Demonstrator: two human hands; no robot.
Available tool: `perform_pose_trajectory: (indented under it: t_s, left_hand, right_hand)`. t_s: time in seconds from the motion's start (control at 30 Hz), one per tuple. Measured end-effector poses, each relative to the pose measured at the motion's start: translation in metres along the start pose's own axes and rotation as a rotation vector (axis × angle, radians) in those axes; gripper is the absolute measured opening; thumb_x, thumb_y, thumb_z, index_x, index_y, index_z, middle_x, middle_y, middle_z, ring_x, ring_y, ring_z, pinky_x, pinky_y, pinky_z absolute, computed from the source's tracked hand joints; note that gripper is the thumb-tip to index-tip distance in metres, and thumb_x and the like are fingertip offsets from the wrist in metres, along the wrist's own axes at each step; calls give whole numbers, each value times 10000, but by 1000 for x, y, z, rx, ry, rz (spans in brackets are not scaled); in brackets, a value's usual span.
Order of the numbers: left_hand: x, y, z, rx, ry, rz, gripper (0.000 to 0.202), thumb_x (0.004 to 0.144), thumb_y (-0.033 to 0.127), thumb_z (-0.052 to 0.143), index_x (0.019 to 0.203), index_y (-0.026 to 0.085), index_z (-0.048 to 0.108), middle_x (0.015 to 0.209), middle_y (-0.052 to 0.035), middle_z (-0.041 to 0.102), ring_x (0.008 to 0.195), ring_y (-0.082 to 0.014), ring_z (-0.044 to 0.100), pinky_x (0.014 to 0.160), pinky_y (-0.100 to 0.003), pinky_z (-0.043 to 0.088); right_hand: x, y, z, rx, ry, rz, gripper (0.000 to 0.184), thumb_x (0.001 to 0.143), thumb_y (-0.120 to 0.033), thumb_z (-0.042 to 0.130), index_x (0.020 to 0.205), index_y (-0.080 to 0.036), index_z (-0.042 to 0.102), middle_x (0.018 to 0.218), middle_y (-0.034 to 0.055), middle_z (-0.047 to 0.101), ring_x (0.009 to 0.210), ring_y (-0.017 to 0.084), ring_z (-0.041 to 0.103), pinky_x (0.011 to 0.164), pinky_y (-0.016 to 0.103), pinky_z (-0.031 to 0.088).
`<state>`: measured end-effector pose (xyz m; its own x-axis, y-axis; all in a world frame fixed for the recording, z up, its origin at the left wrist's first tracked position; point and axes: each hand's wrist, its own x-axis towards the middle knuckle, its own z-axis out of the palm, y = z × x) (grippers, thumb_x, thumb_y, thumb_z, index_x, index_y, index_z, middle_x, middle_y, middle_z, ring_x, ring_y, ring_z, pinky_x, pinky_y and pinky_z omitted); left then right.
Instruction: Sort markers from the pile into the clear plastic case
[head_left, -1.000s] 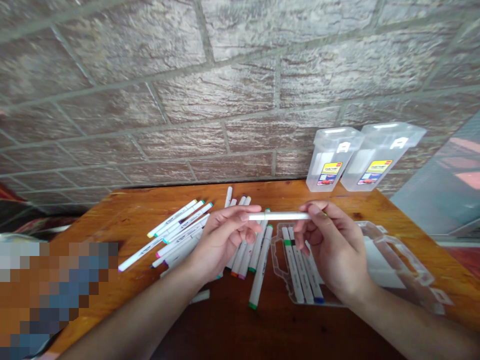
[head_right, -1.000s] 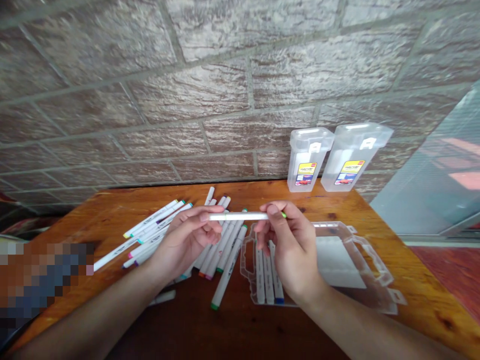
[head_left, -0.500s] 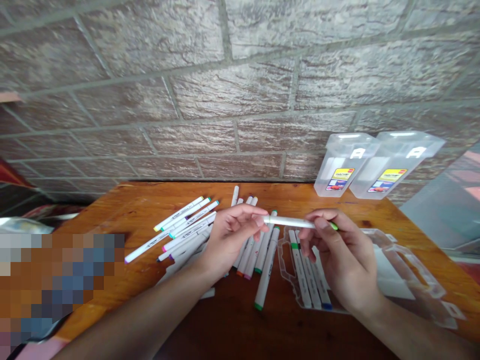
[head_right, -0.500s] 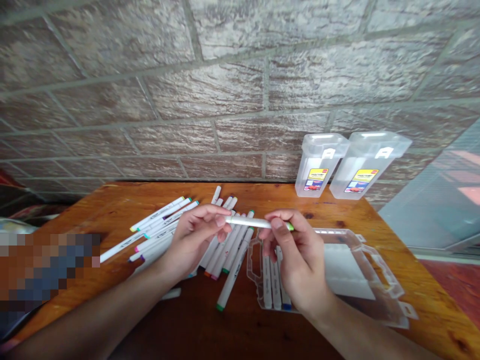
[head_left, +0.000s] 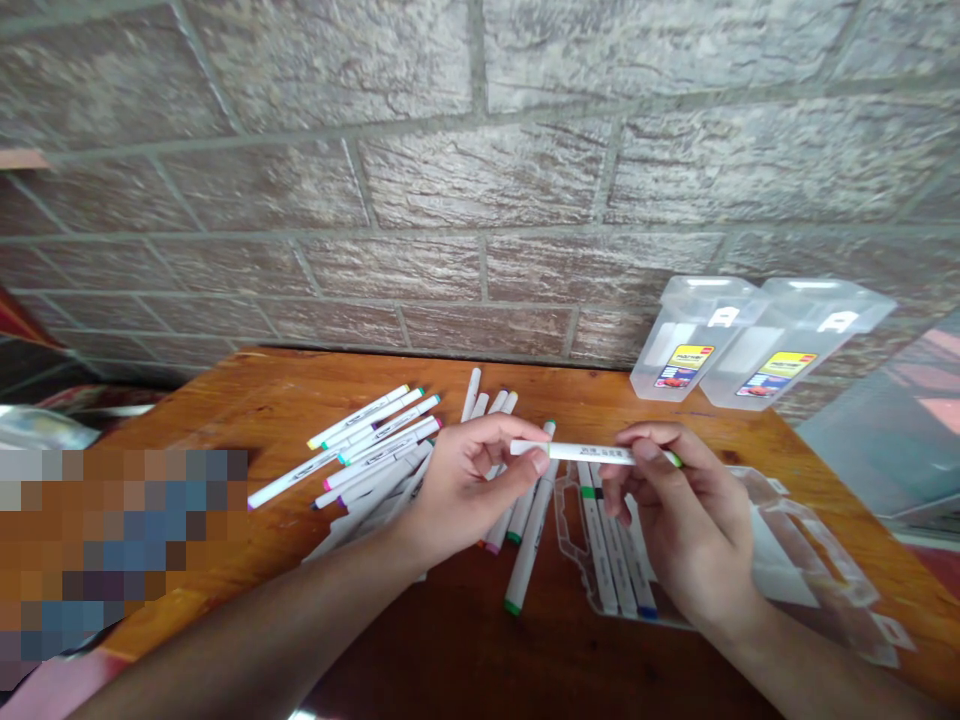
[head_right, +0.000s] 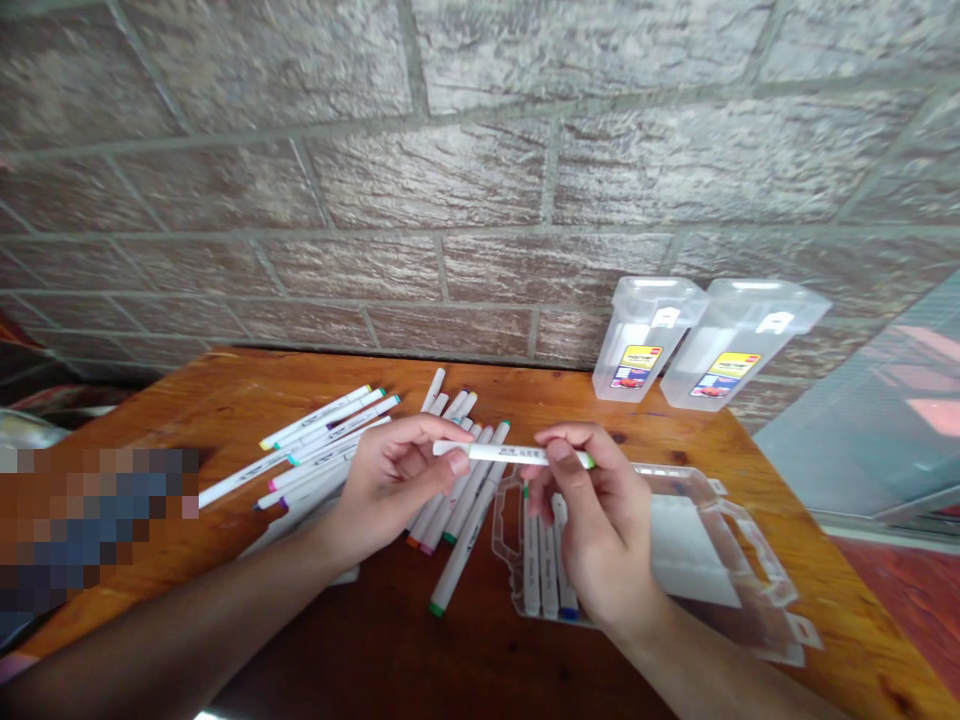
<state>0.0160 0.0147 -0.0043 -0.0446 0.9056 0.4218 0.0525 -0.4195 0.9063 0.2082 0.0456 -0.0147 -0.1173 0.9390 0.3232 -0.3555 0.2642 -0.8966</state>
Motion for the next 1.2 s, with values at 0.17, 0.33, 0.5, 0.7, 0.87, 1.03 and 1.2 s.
perform_pose_trajectory:
  t_s: [0.17, 0.33, 0.5, 0.7, 0.87, 1.03, 1.2]
  left_hand:
    - [-1, -2, 1, -9, 1, -3, 96, 855, 198, 779, 943, 161, 773, 810, -31, 760, 604, -93, 613, 546, -195, 458]
    - [-4, 2, 0, 5, -24, -57, 148, 859, 257, 785, 962, 151, 788, 708, -27, 738, 537, -91, 584, 494, -192, 424]
    - [-7, 7, -3, -33, -79, -159, 277, 944, 372, 691, 1092, 161, 793, 805, -78, 792, 544, -107, 601, 504, -213, 438]
    - [-6, 6, -1, -29, -63, -149, 244, 918, 347, 721, 1050, 157, 798, 768, -72, 781, 532, -113, 604, 488, -210, 437]
    - [-4, 8, 1, 1, -27, -131, 190, 885, 315, 753, 985, 158, 788, 714, -46, 756, 518, -110, 598, 468, -202, 425]
    - [-4, 7, 1, 44, -13, -92, 133, 863, 272, 772, 936, 160, 783, 682, -26, 730, 528, -106, 599, 491, -201, 433]
    - [-4, 6, 1, 62, 1, -87, 117, 839, 269, 797, 905, 174, 782, 682, -29, 722, 636, -152, 668, 556, -224, 479]
  right_hand:
    - [-1, 1, -1, 0, -23, 17, 137, 953, -339, 700, 961, -203, 702, 669, 6, 693, 471, 120, 602, 440, 210, 449]
    - [0, -2, 1, 12, 1, 15, 152, 933, -343, 721, 941, -193, 701, 648, 2, 687, 451, 118, 596, 424, 208, 440]
    - [2, -5, 3, 40, 17, 53, 156, 930, -342, 720, 925, -189, 687, 641, 1, 685, 442, 116, 589, 408, 203, 426]
    - [1, -5, 2, 8, 15, 23, 151, 933, -339, 717, 925, -191, 689, 639, -4, 678, 440, 115, 584, 409, 206, 424]
    - [-1, -4, 1, -42, -15, -3, 150, 946, -341, 704, 932, -192, 699, 653, -4, 673, 450, 117, 582, 417, 219, 432]
    - [-2, -3, -1, -76, -32, -27, 142, 970, -336, 677, 946, -197, 697, 661, -8, 663, 464, 119, 584, 436, 228, 437]
    - [-2, -3, -1, -98, -33, -28, 159, 972, -355, 673, 949, -199, 695, 676, -2, 662, 469, 123, 577, 434, 238, 432]
